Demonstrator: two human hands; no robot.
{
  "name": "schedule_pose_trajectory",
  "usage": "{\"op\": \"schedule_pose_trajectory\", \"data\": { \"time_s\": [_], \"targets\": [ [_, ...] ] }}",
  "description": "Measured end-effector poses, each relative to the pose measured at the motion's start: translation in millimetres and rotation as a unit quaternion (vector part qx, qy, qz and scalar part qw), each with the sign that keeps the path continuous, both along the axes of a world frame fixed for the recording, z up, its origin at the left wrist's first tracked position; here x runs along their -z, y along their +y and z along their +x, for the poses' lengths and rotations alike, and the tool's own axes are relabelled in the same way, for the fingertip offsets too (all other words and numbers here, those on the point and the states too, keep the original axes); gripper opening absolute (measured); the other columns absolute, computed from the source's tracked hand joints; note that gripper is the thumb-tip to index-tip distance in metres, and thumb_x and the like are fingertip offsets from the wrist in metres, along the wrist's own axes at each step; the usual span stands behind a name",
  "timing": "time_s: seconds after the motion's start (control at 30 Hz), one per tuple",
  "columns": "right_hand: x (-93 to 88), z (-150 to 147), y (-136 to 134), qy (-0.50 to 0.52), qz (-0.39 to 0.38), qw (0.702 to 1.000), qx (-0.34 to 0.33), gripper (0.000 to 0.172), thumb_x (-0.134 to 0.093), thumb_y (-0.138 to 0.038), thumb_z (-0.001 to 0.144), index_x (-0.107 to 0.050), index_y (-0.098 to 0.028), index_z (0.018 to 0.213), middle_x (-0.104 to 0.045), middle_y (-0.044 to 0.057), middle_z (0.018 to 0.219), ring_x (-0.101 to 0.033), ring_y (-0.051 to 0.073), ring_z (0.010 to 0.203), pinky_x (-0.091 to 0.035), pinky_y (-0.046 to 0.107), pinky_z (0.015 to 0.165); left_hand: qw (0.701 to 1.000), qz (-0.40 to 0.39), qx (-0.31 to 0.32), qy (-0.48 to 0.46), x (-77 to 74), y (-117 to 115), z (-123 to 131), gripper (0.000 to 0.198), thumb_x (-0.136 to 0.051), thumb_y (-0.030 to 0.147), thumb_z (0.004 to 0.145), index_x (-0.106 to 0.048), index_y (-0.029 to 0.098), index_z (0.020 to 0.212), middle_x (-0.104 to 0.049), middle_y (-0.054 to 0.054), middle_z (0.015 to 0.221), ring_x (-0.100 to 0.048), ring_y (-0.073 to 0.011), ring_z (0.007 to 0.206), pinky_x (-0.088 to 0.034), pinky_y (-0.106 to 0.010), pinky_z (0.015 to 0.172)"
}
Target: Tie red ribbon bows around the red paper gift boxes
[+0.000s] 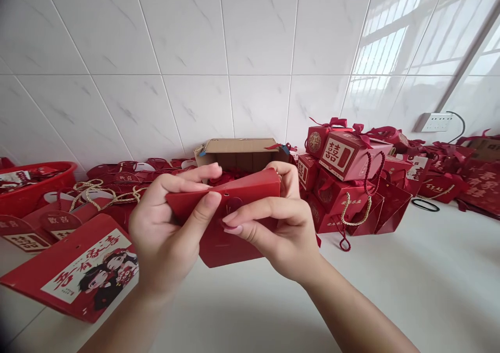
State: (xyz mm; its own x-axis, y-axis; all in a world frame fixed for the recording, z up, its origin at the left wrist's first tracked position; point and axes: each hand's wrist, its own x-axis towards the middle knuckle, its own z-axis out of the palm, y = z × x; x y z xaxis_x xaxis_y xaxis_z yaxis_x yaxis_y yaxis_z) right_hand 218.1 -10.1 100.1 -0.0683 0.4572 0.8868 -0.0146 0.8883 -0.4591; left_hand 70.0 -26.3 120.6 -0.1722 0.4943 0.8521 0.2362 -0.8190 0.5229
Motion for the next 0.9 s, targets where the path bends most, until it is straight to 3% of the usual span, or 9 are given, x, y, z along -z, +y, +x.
{"op": "schedule_pose_trajectory", "data": {
  "time_s": [0.13, 0.27, 0.37, 0.47, 0.57, 0.7, 0.73, 0.8, 0.9],
  "targets": [
    [-1.8, 2, 0, -0.003, -0.033, 0.999, -0.032, 0.005, -0.073, -0.033, 0.078, -0.073, -0.037, 0.075, -0.065, 0.004, 0.097, -0.038, 0.03, 0.131, -0.044, 0.052, 0.095, 1.0, -0.021, -0.002, -0.005, -1.8, -6, 1, 0.009, -0.068, 0.019, 0.081, -0.058, 0.02, 0.079, -0.069, 0.001, 0.077, -0.07, -0.0161, 0.08, -0.059, -0.029, 0.073],
    [-5.4, 2, -2, -0.025, -0.011, 0.999, -0.037, 0.007, -0.072, -0.029, 0.079, -0.073, -0.034, 0.074, -0.058, 0.001, 0.12, -0.037, 0.03, 0.133, -0.049, 0.048, 0.091, 0.999, -0.039, -0.026, -0.01, -1.2, -4, 0, 0.013, -0.069, 0.024, 0.079, -0.058, 0.019, 0.076, -0.065, 0.003, 0.066, -0.065, -0.0102, 0.059, -0.053, -0.018, 0.052],
    [-6.0, -1, -6, -0.022, 0.001, 0.999, -0.031, 0.01, -0.071, -0.024, 0.081, -0.072, -0.033, 0.077, -0.061, 0.003, 0.112, -0.034, 0.028, 0.135, -0.052, 0.042, 0.087, 0.998, -0.04, -0.038, -0.033, -0.9, -1, -1, 0.015, -0.071, 0.024, 0.078, -0.057, 0.018, 0.075, -0.064, 0.004, 0.062, -0.063, -0.0091, 0.054, -0.052, -0.017, 0.05],
    [-5.4, -4, -10, -0.027, -0.017, 0.999, -0.023, 0.011, -0.071, -0.019, 0.08, -0.072, -0.03, 0.079, -0.062, 0.005, 0.104, -0.042, 0.027, 0.128, -0.053, 0.04, 0.089, 0.995, -0.061, -0.037, -0.063, -1.1, 1, -2, 0.017, -0.073, 0.027, 0.076, -0.058, 0.019, 0.074, -0.065, 0.004, 0.061, -0.065, -0.0109, 0.051, -0.053, -0.019, 0.047],
    [-5.7, -6, -13, -0.045, -0.044, 0.998, -0.011, 0.009, -0.073, -0.017, 0.078, -0.072, -0.026, 0.078, -0.058, 0.006, 0.114, -0.045, 0.028, 0.125, -0.049, 0.042, 0.097, 0.994, -0.065, -0.049, -0.069, -1.7, 5, -5, 0.018, -0.074, 0.028, 0.075, -0.059, 0.018, 0.075, -0.066, 0.004, 0.062, -0.064, -0.0104, 0.05, -0.052, -0.019, 0.046],
    [-9.0, -1, -17, -0.054, -0.024, 0.998, 0.022, 0.009, -0.074, -0.017, 0.076, -0.073, -0.026, 0.077, -0.047, 0.002, 0.137, -0.027, 0.033, 0.139, -0.037, 0.051, 0.109, 0.991, -0.021, -0.116, -0.068, -3.5, 14, -14, 0.018, -0.075, 0.029, 0.075, -0.06, 0.019, 0.076, -0.067, 0.004, 0.065, -0.065, -0.0113, 0.057, -0.052, -0.021, 0.051],
    [-9.9, 1, -18, -0.039, -0.01, 0.998, 0.041, 0.011, -0.073, -0.015, 0.076, -0.073, -0.027, 0.077, -0.046, 0.001, 0.139, -0.028, 0.033, 0.139, -0.037, 0.052, 0.109, 0.988, -0.003, -0.136, -0.068, -4.2, 15, -17, 0.018, -0.076, 0.028, 0.074, -0.06, 0.02, 0.076, -0.067, 0.004, 0.066, -0.065, -0.0117, 0.058, -0.052, -0.022, 0.052],
    [-11.2, 5, -21, -0.01, 0.009, 0.999, 0.05, 0.018, -0.069, -0.01, 0.079, -0.073, -0.027, 0.083, -0.053, 0.004, 0.13, -0.044, 0.031, 0.13, -0.045, 0.05, 0.103, 0.984, 0.031, -0.168, -0.058, -5.8, 16, -22, 0.017, -0.077, 0.026, 0.072, -0.061, 0.021, 0.075, -0.067, 0.004, 0.069, -0.065, -0.0127, 0.062, -0.054, -0.025, 0.055],
    [-11.3, 8, -25, -0.012, -0.012, 0.998, -0.056, 0.028, -0.06, -0.003, 0.084, -0.071, -0.025, 0.097, -0.066, 0.005, 0.101, -0.068, 0.02, 0.088, -0.061, 0.036, 0.071, 0.98, 0.062, -0.186, -0.032, -7.8, 12, -23, 0.015, -0.077, 0.022, 0.072, -0.062, 0.023, 0.076, -0.067, 0.005, 0.07, -0.065, -0.013, 0.065, -0.055, -0.026, 0.058]
  ]
}}
